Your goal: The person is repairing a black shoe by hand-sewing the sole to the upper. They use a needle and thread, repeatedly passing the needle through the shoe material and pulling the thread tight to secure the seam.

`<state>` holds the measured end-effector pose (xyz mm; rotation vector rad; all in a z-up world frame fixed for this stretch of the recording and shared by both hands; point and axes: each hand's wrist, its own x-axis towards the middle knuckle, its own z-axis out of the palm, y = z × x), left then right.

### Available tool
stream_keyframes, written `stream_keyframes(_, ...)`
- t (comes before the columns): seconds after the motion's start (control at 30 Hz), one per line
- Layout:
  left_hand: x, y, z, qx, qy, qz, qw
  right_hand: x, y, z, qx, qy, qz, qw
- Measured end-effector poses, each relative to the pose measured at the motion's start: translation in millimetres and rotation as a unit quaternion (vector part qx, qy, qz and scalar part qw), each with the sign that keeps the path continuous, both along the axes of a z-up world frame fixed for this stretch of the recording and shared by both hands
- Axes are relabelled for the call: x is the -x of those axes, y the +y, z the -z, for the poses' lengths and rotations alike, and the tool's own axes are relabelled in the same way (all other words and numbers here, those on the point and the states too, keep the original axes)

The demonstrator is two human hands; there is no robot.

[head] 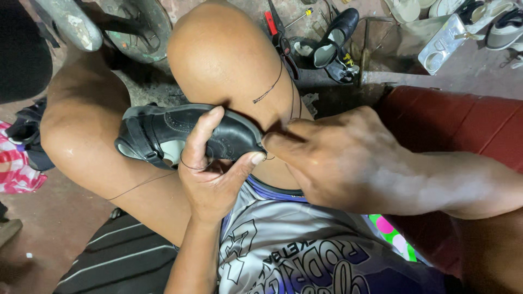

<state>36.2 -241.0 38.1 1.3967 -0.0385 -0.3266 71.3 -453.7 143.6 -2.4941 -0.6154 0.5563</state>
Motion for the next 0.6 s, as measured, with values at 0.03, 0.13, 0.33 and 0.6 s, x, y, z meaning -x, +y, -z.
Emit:
stream_keyframes(0.03,-2.1,-0.7,-2.8,-0.039,-0.019,-0.003,0.999,-1.7,5.9,2.3,0.027,0.013,-0.007,1.000)
stream_keyframes(0.13,-7.9,-3.4,-8.9,-0.067,-0.040,-0.004,0.997,-4.2,14.0,3.6,0.040,0.012,-0.005,0.999)
stream_keyframes(0.33,6.7,17.5,-27.8,-0.063,0.084,-0.084,0.991,-0.4,1.7,-0.1,-0.037,0.004,0.025,0.999)
stream_keyframes(0.6,45.2,159.8,-21.6,0.048,0.140,-0.201,0.968,1.5,-15.0,19.2,-0.101,-0.039,0.065,0.992)
